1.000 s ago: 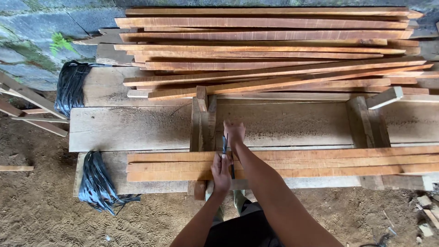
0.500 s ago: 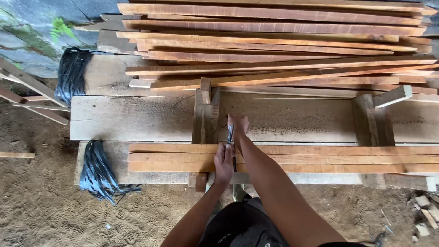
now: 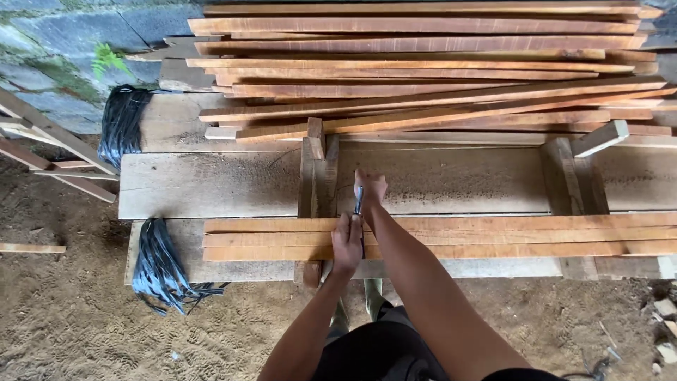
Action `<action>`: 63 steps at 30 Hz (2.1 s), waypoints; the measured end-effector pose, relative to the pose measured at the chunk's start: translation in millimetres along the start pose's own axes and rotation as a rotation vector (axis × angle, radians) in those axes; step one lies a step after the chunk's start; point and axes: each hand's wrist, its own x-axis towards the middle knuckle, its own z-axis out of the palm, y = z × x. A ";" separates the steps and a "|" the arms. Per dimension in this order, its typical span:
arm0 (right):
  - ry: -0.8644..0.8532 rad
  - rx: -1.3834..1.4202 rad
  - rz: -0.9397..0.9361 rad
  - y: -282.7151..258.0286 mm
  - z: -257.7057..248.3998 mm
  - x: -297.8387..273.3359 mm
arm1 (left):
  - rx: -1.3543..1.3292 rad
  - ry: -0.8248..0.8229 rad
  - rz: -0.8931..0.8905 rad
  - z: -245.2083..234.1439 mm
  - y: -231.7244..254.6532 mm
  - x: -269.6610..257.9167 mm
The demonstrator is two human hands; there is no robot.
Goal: Bundling thin wooden planks together using plastic straps.
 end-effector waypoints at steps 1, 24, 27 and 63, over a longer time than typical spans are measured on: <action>0.001 -0.003 0.007 -2.3 -4.1 -10.3 | 0.001 -0.003 -0.007 0.4 -9.5 -4.5; -0.156 -0.346 -0.011 48.3 37.3 37.6 | -0.098 0.072 -0.042 8.0 -29.6 -3.6; -0.166 -1.151 -0.614 97.4 72.1 77.3 | -0.524 0.172 -0.255 17.0 -3.7 12.2; -0.261 -0.502 -0.085 59.6 37.3 31.5 | -0.129 0.007 -0.018 -0.7 -19.8 -2.8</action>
